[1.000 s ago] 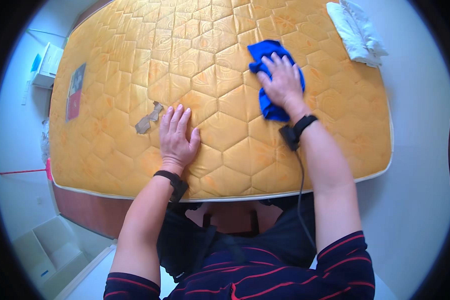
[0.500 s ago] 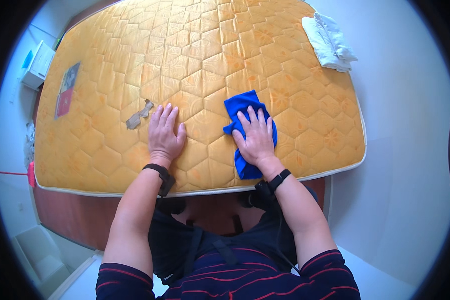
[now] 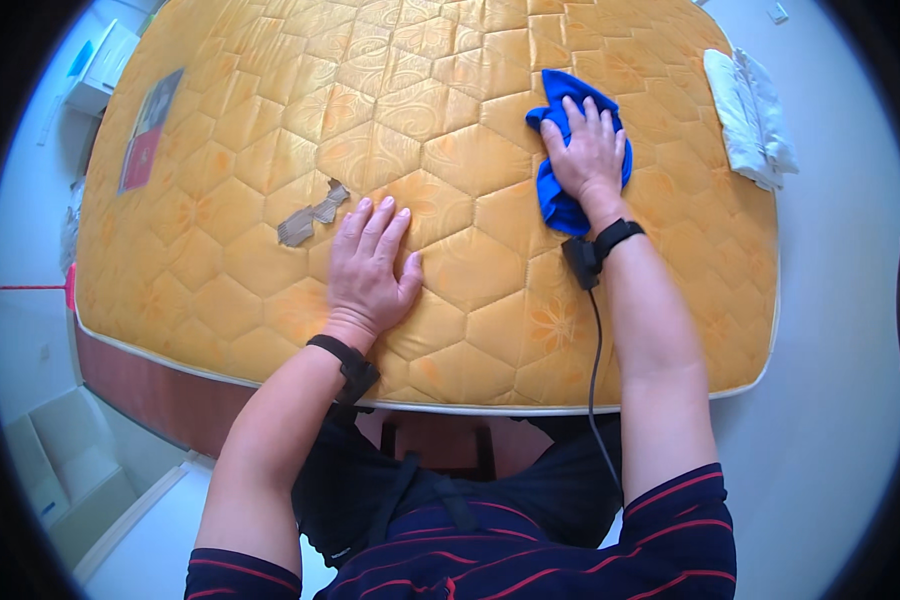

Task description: The recorder uses a blue cloth to wipe a yellow mattress in a bedroom.

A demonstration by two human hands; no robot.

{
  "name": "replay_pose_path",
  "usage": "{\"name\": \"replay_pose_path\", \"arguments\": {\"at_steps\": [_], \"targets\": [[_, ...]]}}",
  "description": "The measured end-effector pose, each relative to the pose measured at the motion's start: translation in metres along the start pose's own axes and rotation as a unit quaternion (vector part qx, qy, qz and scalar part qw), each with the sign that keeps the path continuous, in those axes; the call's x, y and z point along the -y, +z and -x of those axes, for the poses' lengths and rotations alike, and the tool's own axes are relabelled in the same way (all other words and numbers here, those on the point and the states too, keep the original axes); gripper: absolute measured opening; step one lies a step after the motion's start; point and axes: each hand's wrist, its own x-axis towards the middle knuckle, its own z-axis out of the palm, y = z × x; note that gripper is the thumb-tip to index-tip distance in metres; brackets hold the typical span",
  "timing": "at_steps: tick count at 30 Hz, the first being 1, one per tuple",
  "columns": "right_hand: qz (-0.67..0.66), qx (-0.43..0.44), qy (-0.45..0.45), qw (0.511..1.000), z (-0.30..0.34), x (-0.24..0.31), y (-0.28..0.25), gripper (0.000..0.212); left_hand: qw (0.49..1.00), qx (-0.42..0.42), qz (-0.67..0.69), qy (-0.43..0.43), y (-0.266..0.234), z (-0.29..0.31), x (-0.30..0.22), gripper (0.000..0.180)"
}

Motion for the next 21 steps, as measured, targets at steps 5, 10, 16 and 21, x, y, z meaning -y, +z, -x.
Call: {"name": "replay_pose_path", "arguments": {"at_steps": [5, 10, 16, 21], "targets": [[0.017, -0.002, 0.005, 1.0, -0.035, -0.004, 0.003, 0.076, 1.0, 0.0, 0.009, 0.0, 0.001, -0.003, -0.003, 0.06], [-0.027, -0.018, -0.066, 0.997, 0.007, 0.005, -0.005, 0.066, 1.0, -0.016, 0.02, 0.004, 0.007, 0.0, -0.003, 0.059], [-0.099, 0.0, -0.124, 0.987, 0.144, 0.049, -0.034, 0.063, 1.0, -0.03, 0.01, 0.002, 0.003, 0.002, 0.001, 0.058], [-0.095, 0.025, -0.125, 0.987, 0.235, 0.033, -0.055, 0.067, 0.999, -0.038, 0.009, 0.003, 0.003, 0.002, 0.001, 0.055]]}}
